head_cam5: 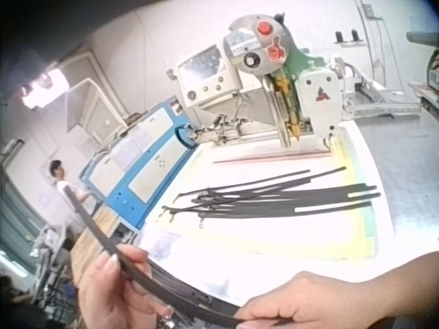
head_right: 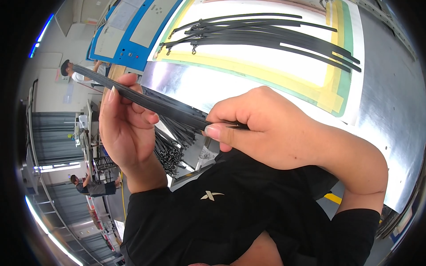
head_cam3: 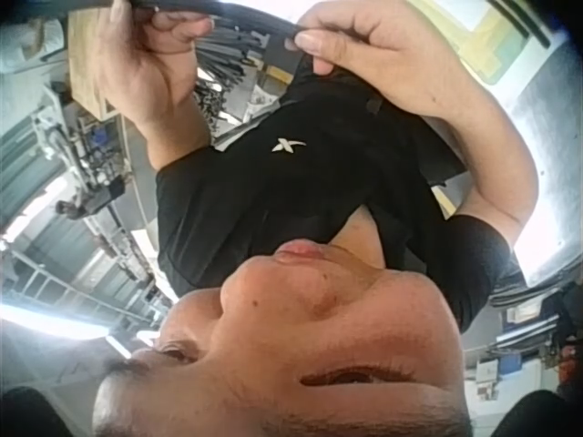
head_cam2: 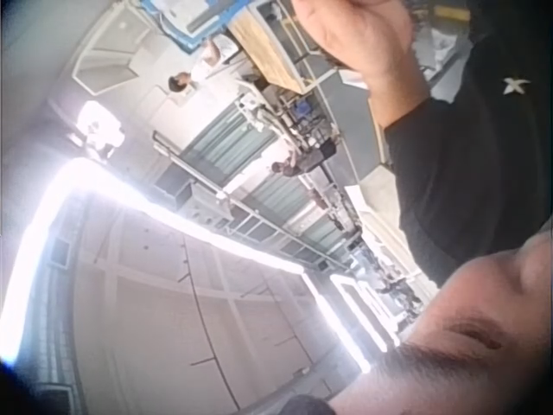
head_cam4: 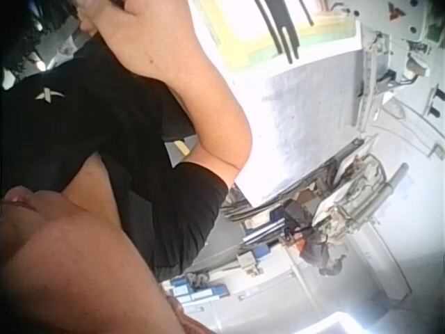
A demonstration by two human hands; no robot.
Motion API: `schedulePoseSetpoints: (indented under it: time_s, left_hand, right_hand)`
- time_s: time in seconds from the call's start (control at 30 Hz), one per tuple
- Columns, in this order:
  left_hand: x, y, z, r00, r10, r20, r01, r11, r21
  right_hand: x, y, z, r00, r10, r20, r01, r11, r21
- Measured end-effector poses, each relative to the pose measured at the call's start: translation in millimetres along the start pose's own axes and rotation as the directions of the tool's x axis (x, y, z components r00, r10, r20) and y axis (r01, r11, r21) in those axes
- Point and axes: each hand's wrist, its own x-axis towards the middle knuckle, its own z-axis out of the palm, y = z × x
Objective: The recorder is using an industrial sewing machine to sew black straps.
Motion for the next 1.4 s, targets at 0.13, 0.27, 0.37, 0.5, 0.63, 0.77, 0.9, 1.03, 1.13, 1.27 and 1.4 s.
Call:
schedulePoseSetpoints:
  time_s: [0.13, 0.27, 0.37, 0.5, 0.63, 0.77, 0.9, 1.03, 1.13, 1.27, 1.4]
  left_hand:
    - [0, -1, 2, 1.0, -0.004, -0.026, 0.004, 1.0, 0.01]
    - [1, -3, -2, 1.0, -0.011, 0.019, 0.01, 1.0, 0.02]
    - [0, -2, -2, 1.0, 0.001, 0.009, -0.001, 1.0, 0.024]
    - [11, 11, -30, 0.982, 0.096, -0.164, -0.079, 0.991, 0.104]
    - [29, 52, -80, 0.906, 0.29, -0.31, -0.135, 0.888, 0.439]
    - [48, 102, -145, 0.824, 0.371, -0.429, 0.002, 0.755, 0.656]
    - [61, 132, -198, 0.662, 0.594, -0.457, 0.187, 0.459, 0.869]
    - [57, 129, -262, 0.676, 0.682, -0.281, 0.322, 0.069, 0.944]
    - [46, 81, -281, 0.773, 0.629, -0.08, 0.41, -0.4, 0.82]
    - [1, -21, -306, 0.869, 0.459, -0.186, 0.369, -0.348, 0.862]
    - [-49, -126, -339, 0.912, 0.218, -0.348, 0.399, -0.27, 0.876]
  right_hand:
    - [0, 0, 0, 1.0, -0.004, 0.001, 0.004, 1.0, -0.007]
    - [0, -4, 0, 0.999, 0.052, -0.003, -0.052, 0.999, -0.007]
    - [1, -1, 1, 1.0, 0.01, 0.001, -0.01, 1.0, -0.024]
    - [4, 2, -2, 0.991, 0.108, 0.074, -0.097, 0.986, -0.137]
    - [4, 14, -1, 0.999, -0.026, -0.038, 0.012, 0.943, -0.334]
    - [8, 3, -3, 0.996, 0.02, -0.09, -0.048, 0.946, -0.322]
    - [5, -3, -10, 0.99, 0.055, -0.127, -0.091, 0.951, -0.296]
    - [5, 2, -16, 0.981, 0.093, -0.169, -0.133, 0.961, -0.243]
    - [3, 15, -21, 0.979, 0.043, -0.201, -0.085, 0.975, -0.205]
    - [6, 9, -19, 0.973, 0.106, -0.207, -0.135, 0.982, -0.133]
    - [8, 5, -20, 0.974, 0.151, -0.17, -0.18, 0.969, -0.171]
